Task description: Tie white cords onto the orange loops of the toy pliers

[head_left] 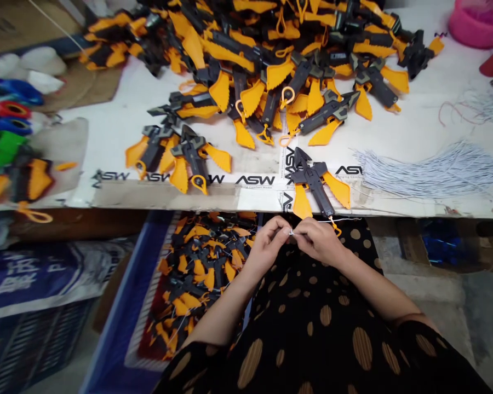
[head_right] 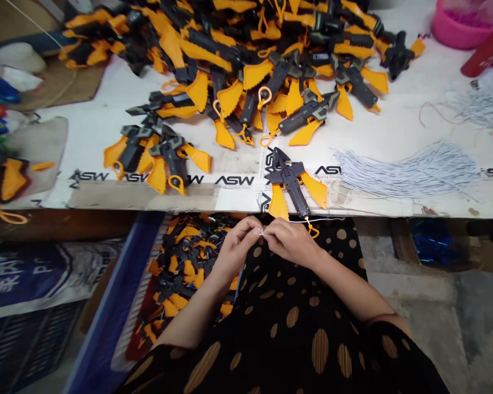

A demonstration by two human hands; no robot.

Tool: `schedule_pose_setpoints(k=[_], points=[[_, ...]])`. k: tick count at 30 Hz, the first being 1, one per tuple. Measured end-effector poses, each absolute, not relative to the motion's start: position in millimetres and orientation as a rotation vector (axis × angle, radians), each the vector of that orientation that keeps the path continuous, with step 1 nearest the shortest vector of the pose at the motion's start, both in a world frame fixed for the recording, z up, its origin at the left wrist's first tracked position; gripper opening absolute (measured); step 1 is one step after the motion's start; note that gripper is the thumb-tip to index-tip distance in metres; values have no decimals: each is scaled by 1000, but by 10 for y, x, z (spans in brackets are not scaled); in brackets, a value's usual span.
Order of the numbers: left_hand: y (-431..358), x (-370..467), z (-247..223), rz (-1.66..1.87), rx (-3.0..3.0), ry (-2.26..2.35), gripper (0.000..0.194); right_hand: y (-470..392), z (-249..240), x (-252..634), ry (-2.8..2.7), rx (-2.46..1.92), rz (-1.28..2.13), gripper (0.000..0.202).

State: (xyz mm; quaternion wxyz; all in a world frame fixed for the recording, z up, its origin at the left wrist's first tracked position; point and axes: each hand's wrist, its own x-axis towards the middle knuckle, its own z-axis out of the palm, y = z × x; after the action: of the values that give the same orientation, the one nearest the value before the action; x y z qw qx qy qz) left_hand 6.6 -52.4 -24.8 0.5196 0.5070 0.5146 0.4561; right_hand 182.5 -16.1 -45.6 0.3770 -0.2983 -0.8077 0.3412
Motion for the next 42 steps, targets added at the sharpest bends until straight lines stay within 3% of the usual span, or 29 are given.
schedule_pose_setpoints(k=[4, 9, 14, 19, 23, 27, 36, 42], points=[[-527, 86, -316, 1095, 1248, 1274, 27, -149, -406, 1800, -2109, -827, 805, 15], [-485, 33, -391, 1274, 1837, 1383, 10, -179, -289, 1743, -1801, -1033, 1244, 13], [-422, -82, -472, 1356, 2330, 1336, 14, -160, -259, 1740, -1680, -1078, 1519, 17], [-475, -52, -457, 1317, 1948, 1332, 7, -187, -234, 1751, -1823, -1036, 1368, 17], [-517, 22, -468, 1303, 1445, 1205, 14, -221, -246, 1712, -1877, -1134, 1164, 16], [-530, 20, -514, 1291, 1268, 1154, 13, -228, -246, 1707, -1847, -1143, 1208, 15], [-353, -185, -483, 1102, 2543, 1280, 16, -189, -230, 1761, -1791, -1084, 1316, 17], [-316, -325, -320, 1051, 2641, 1265, 11, -204, -237, 1811, -1898, -1082, 1199, 13]])
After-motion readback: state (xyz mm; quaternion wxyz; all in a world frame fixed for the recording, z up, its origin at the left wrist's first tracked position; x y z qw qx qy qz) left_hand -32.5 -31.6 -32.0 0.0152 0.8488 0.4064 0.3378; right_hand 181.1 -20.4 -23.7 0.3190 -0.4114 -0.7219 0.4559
